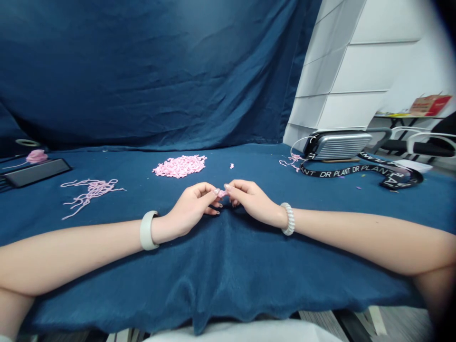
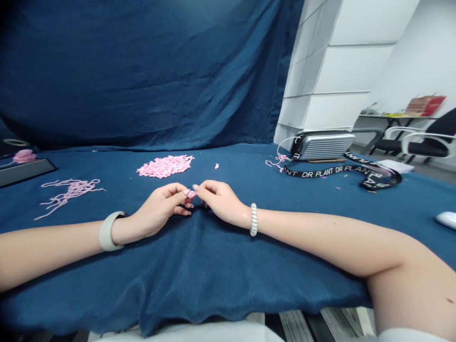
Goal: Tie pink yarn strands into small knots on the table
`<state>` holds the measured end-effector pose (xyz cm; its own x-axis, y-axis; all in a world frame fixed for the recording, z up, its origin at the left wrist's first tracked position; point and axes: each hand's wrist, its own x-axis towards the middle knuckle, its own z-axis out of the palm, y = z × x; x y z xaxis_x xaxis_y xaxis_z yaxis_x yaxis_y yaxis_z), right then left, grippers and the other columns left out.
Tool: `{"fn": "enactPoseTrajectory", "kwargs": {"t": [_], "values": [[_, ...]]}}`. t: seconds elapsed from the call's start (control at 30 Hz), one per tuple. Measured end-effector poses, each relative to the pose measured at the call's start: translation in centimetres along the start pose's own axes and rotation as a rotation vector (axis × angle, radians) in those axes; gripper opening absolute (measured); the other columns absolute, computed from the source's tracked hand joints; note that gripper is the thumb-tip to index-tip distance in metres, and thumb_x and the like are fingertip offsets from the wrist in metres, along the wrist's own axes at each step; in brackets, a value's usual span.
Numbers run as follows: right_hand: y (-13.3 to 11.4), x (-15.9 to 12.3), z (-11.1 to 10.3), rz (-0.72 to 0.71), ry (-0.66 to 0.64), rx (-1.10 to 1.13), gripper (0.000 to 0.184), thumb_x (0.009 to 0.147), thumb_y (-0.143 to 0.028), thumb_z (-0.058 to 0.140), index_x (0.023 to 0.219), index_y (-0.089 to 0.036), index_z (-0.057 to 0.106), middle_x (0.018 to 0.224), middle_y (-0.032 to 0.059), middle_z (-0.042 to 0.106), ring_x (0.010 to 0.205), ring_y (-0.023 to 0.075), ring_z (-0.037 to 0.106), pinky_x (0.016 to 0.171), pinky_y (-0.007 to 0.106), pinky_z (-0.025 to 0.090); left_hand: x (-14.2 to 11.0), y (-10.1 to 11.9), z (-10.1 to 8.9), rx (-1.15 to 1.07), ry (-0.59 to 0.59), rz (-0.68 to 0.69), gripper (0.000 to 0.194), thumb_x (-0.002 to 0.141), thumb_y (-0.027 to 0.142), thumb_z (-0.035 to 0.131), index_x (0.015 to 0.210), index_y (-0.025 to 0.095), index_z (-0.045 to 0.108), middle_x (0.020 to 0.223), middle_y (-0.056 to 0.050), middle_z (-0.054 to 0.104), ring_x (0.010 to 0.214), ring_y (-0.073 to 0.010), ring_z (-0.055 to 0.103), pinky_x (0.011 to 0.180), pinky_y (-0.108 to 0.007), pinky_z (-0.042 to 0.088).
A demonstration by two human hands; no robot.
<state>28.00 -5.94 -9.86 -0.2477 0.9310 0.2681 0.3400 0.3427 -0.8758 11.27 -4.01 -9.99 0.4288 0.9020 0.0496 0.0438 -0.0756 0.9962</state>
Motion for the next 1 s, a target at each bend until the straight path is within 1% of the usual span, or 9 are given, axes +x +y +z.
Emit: {"fn": "enactPoseTrajectory", "kwargs": {"t": [0.1, 0.17, 0.23, 0.3, 0.4, 0.5, 0.63, 0.83, 1.0], "values": [[0.1, 0.2, 0.1, -0.010, -0.004, -0.062, 0.033, 0.078, -0.044, 0.049, 0.070, -0.012, 0.052, 0.065, -0.0007, 0.051, 0.059, 0.0039, 0.042, 0.057, 0.017, 0.034, 0.1, -0.1, -0.1, 0.005, 0.001, -0.008, 0.034, 0.066, 0.048, 0.061, 0.078, 0.017, 0.056, 0.074, 0.001, 0.057, 0.070, -0.0066, 0.056, 0.061, -0.019, 0.053], [0.6, 1.0, -0.6, -0.035, 0.011, -0.076, 0.035, 0.078, -0.045, 0.048, 0.070, -0.012, 0.052, 0.065, -0.0004, 0.052, 0.059, 0.0040, 0.042, 0.058, 0.016, 0.034, 0.2, -0.2, -0.1, -0.003, 0.009, -0.027, 0.035, 0.068, 0.047, 0.058, 0.088, 0.019, 0.054, 0.078, 0.000, 0.058, 0.070, -0.0073, 0.058, 0.061, -0.020, 0.053], [1.6, 2.7, -2.1, -0.051, 0.069, -0.127, 0.038, 0.076, -0.049, 0.049, 0.068, -0.011, 0.052, 0.065, -0.0001, 0.052, 0.060, 0.0043, 0.042, 0.059, 0.017, 0.034, 0.3, -0.3, -0.1, 0.012, 0.004, -0.043, 0.034, 0.072, 0.044, 0.054, 0.097, 0.023, 0.050, 0.082, 0.000, 0.060, 0.070, -0.0078, 0.059, 0.062, -0.021, 0.052], [2.8, 5.0, -4.4, -0.018, 0.157, -0.199, 0.041, 0.073, -0.052, 0.051, 0.069, -0.011, 0.053, 0.064, -0.0002, 0.052, 0.059, 0.0043, 0.042, 0.059, 0.017, 0.033, 0.1, -0.3, -0.1, 0.092, -0.052, -0.028, 0.028, 0.074, 0.040, 0.051, 0.096, 0.023, 0.051, 0.082, 0.000, 0.062, 0.071, -0.0077, 0.059, 0.065, -0.021, 0.050], [4.7, 8.9, -7.8, 0.074, 0.281, -0.424, 0.045, 0.073, -0.055, 0.050, 0.075, -0.011, 0.059, 0.068, 0.0010, 0.054, 0.059, 0.0042, 0.040, 0.058, 0.017, 0.031, -0.5, -0.1, 0.1, 0.333, -0.180, 0.076, 0.021, 0.075, 0.037, 0.050, 0.083, 0.020, 0.059, 0.081, 0.000, 0.063, 0.072, -0.0063, 0.056, 0.066, -0.018, 0.046], [6.6, 11.9, -9.5, 0.175, 0.270, -0.559, 0.046, 0.069, -0.055, 0.054, 0.079, -0.011, 0.064, 0.070, 0.0029, 0.058, 0.058, 0.0049, 0.040, 0.058, 0.019, 0.031, -1.2, 0.3, 0.2, 0.566, -0.265, 0.228, 0.020, 0.077, 0.034, 0.048, 0.079, 0.020, 0.062, 0.084, 0.000, 0.064, 0.074, -0.0064, 0.055, 0.070, -0.018, 0.043], [9.0, 13.6, -9.4, 0.252, 0.250, -0.609, 0.041, 0.066, -0.050, 0.061, 0.079, -0.013, 0.068, 0.073, 0.0051, 0.062, 0.061, 0.0069, 0.046, 0.063, 0.021, 0.035, -1.7, 0.7, 0.4, 0.730, -0.347, 0.356, 0.017, 0.077, 0.029, 0.047, 0.081, 0.023, 0.062, 0.089, 0.001, 0.063, 0.083, -0.0070, 0.055, 0.080, -0.020, 0.042], [11.5, 13.7, -9.1, 0.310, 0.303, -0.694, 0.034, 0.067, -0.047, 0.060, 0.076, -0.016, 0.068, 0.081, 0.0075, 0.064, 0.071, 0.0127, 0.054, 0.075, 0.027, 0.040, -1.6, 0.6, 0.4, 0.752, -0.360, 0.394, 0.017, 0.078, 0.029, 0.047, 0.084, 0.023, 0.062, 0.091, 0.000, 0.063, 0.084, -0.0074, 0.055, 0.081, -0.020, 0.043], [12.1, 13.8, -9.3, 0.271, 0.386, -0.725, 0.038, 0.075, -0.050, 0.050, 0.086, -0.016, 0.065, 0.090, 0.0079, 0.063, 0.082, 0.0146, 0.056, 0.082, 0.029, 0.042, -1.5, 0.6, 0.3, 0.761, -0.365, 0.402, 0.018, 0.078, 0.029, 0.046, 0.085, 0.023, 0.062, 0.091, 0.000, 0.063, 0.086, -0.0078, 0.055, 0.082, -0.021, 0.043]]}}
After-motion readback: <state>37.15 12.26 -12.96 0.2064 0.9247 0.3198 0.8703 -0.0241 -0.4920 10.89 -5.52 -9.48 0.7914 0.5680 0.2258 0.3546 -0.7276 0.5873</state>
